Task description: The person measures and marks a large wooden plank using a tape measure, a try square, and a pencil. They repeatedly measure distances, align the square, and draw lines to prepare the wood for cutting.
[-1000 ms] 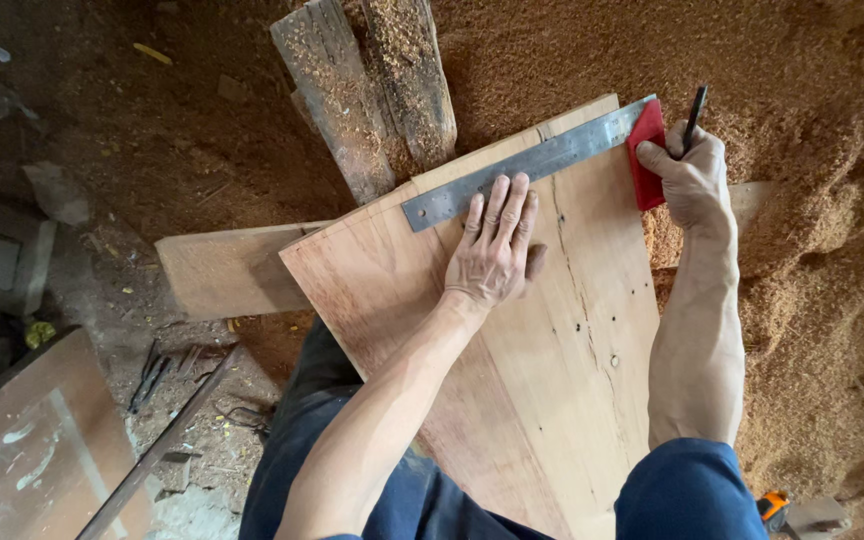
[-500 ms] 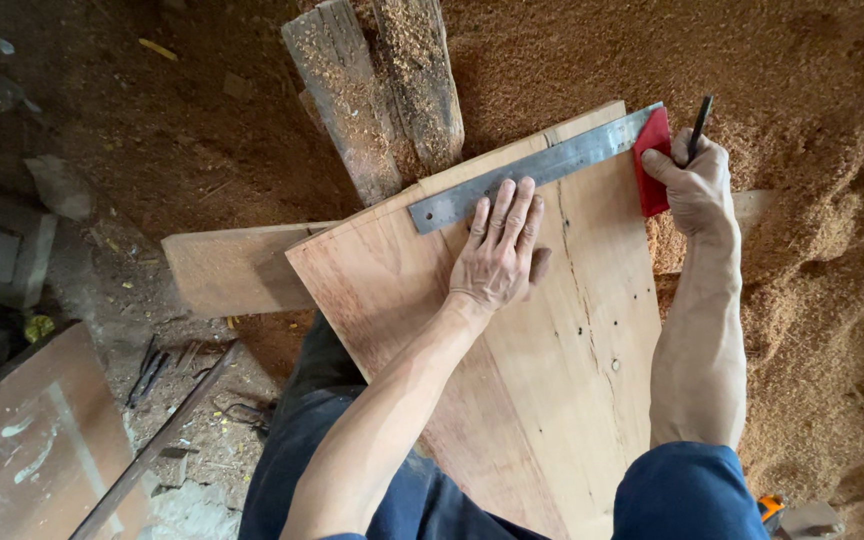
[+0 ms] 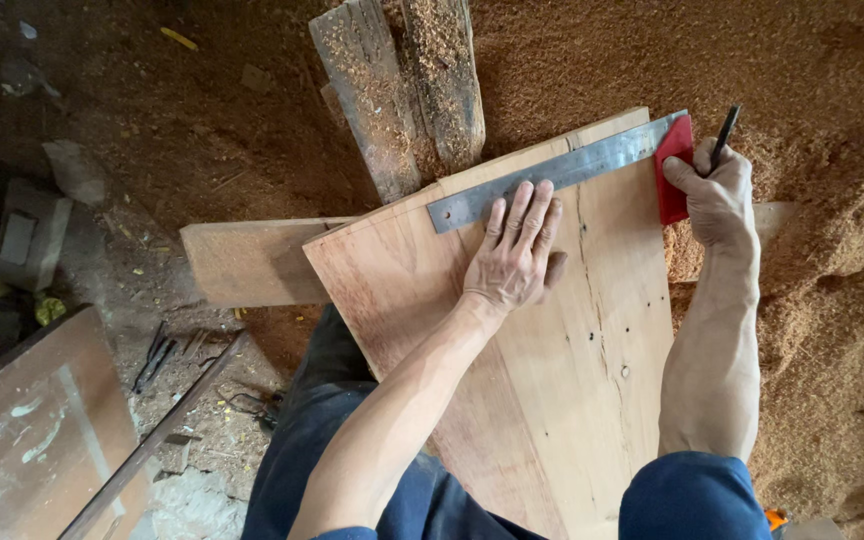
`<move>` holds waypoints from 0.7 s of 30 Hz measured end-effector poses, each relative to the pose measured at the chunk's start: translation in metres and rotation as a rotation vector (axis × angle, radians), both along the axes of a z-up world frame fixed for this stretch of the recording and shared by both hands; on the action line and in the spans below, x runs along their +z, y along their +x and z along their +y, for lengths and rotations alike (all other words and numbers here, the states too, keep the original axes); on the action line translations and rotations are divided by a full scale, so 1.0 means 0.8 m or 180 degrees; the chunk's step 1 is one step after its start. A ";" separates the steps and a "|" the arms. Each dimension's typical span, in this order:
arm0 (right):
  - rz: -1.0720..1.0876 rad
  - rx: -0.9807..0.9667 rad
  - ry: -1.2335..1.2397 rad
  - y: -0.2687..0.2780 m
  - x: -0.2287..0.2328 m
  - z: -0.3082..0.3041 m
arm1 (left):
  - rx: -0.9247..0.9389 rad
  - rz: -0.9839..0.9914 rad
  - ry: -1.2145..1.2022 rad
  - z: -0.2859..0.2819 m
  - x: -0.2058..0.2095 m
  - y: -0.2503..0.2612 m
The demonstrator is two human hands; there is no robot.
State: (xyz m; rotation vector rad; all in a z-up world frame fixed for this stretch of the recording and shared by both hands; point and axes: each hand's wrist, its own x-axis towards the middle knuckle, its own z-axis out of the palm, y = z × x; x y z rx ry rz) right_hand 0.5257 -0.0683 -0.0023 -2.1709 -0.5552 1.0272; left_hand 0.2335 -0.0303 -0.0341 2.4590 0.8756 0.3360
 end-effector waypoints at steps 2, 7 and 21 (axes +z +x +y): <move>-0.0033 -0.0047 -0.0203 -0.002 0.003 0.000 | 0.0007 0.0052 0.0000 -0.002 0.000 -0.002; 0.0089 -0.0029 0.0077 -0.006 0.006 0.004 | 0.0023 0.0163 0.0180 0.001 0.002 -0.002; 0.0118 0.0150 0.0745 -0.081 0.070 0.047 | 0.0111 0.0419 -0.0011 0.000 0.006 0.003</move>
